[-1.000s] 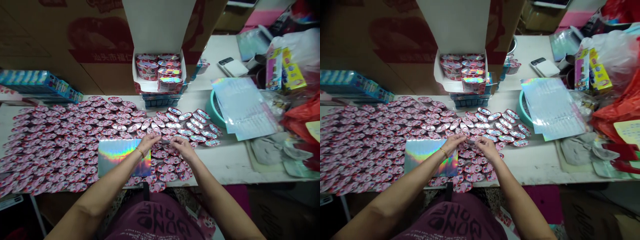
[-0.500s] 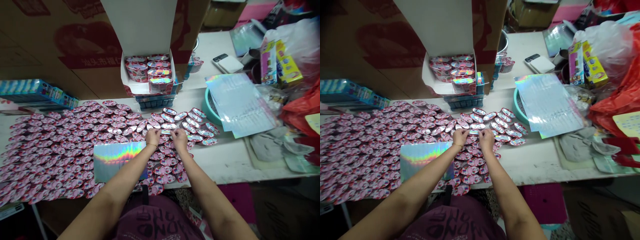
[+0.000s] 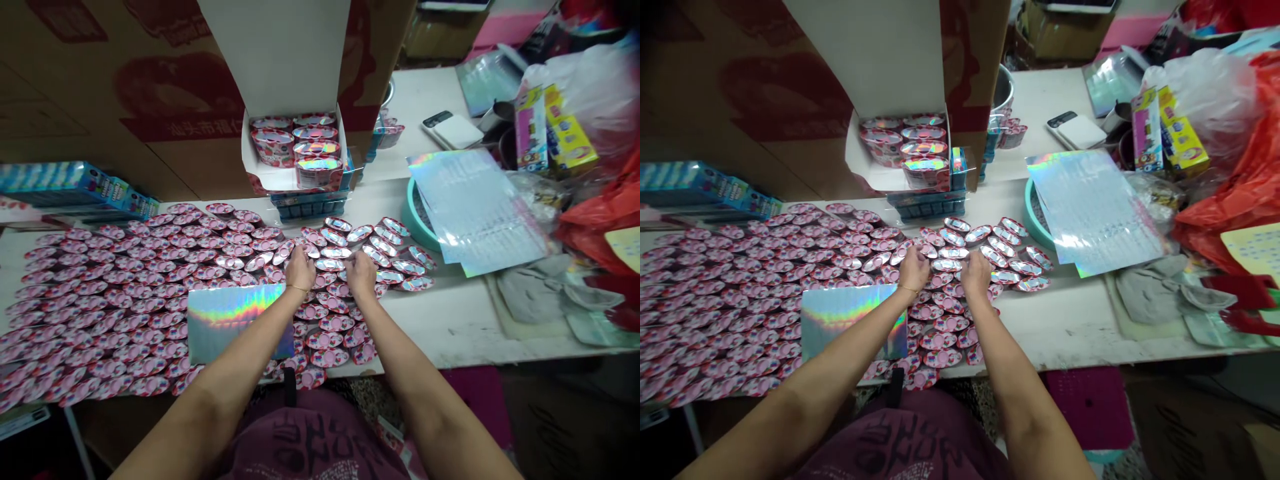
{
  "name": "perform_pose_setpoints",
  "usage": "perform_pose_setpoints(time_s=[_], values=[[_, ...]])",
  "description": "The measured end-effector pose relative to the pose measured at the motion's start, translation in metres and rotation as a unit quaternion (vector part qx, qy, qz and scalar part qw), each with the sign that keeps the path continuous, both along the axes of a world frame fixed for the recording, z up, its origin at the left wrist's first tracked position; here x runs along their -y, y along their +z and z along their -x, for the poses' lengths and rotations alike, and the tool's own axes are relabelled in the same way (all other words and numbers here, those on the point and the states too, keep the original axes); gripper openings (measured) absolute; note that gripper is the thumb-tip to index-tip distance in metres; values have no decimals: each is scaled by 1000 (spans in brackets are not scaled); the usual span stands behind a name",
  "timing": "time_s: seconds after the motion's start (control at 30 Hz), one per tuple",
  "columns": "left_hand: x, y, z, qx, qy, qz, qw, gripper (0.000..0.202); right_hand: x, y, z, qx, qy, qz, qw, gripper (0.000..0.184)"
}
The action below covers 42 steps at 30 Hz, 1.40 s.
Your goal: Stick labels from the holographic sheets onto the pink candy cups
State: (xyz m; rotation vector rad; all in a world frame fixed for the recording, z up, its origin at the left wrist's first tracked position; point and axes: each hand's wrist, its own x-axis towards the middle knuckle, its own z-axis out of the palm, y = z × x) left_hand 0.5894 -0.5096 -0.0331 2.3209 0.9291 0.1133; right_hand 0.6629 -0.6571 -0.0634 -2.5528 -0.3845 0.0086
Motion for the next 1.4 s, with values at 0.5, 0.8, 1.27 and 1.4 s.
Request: perform_pose_setpoints(time_s=[0.5, 0.8, 1.27, 1.4], values=[[-114, -4, 113, -163, -222, -51, 960, 21, -95, -4, 103, 107, 423, 102, 894, 21], [-106, 0, 116, -161, -213, -88, 960, 22, -76, 0, 115, 82, 426, -14, 901, 17], [-59, 14, 40, 125, 54, 538, 832, 44, -56, 41, 46, -399, -111, -488, 768, 25], [-55, 0, 12, 160, 77, 540, 822, 42, -66, 28, 42, -331, -158, -497, 787, 26]])
